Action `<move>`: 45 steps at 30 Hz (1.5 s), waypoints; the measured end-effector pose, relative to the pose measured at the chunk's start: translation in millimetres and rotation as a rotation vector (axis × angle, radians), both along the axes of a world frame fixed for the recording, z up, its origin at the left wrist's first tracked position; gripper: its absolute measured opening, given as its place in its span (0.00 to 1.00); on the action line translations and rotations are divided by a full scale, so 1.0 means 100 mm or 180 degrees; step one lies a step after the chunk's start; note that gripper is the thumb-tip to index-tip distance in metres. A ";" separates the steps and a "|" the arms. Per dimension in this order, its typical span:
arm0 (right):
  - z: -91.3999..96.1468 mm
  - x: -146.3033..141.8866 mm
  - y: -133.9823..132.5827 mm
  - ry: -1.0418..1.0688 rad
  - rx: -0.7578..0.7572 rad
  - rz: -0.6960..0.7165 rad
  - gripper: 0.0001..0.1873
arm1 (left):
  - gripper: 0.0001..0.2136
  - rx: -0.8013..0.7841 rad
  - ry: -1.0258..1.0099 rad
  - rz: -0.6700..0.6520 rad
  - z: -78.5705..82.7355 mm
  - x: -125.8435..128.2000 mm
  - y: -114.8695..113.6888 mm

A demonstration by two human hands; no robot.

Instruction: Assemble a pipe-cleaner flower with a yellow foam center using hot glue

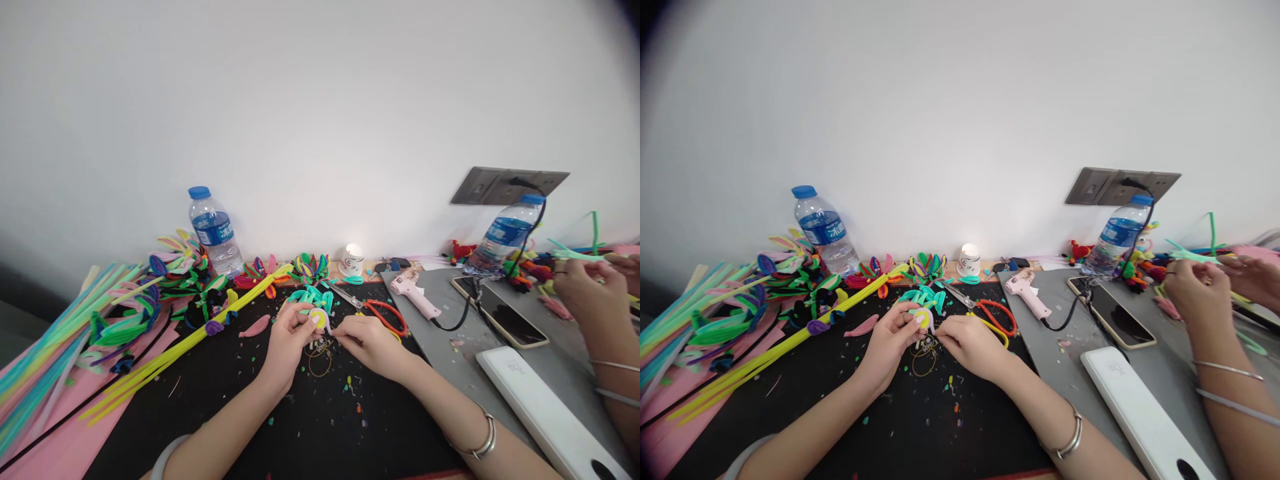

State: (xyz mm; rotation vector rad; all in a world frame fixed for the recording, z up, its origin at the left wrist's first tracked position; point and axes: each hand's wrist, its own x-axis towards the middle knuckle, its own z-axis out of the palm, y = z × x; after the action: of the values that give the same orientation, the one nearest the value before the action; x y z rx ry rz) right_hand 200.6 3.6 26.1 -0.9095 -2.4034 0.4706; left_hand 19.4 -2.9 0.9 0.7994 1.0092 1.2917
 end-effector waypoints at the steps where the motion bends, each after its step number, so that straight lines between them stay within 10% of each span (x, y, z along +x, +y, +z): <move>1: 0.00 0.00 0.00 0.0005 0.0013 0.0006 0.08 | 0.15 -0.0006 -0.0011 0.0006 0.00 0.00 0.00; 45: -0.06 -0.05 -0.02 0.0057 -0.0026 -0.0005 0.09 | 0.16 0.0130 0.0033 0.0003 -0.01 0.03 -0.02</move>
State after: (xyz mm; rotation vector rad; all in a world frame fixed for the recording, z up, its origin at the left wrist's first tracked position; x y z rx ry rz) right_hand 195.2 1.1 19.9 -0.9069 -2.3860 0.4863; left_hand 22.3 -4.8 -0.2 0.8375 0.9942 1.3139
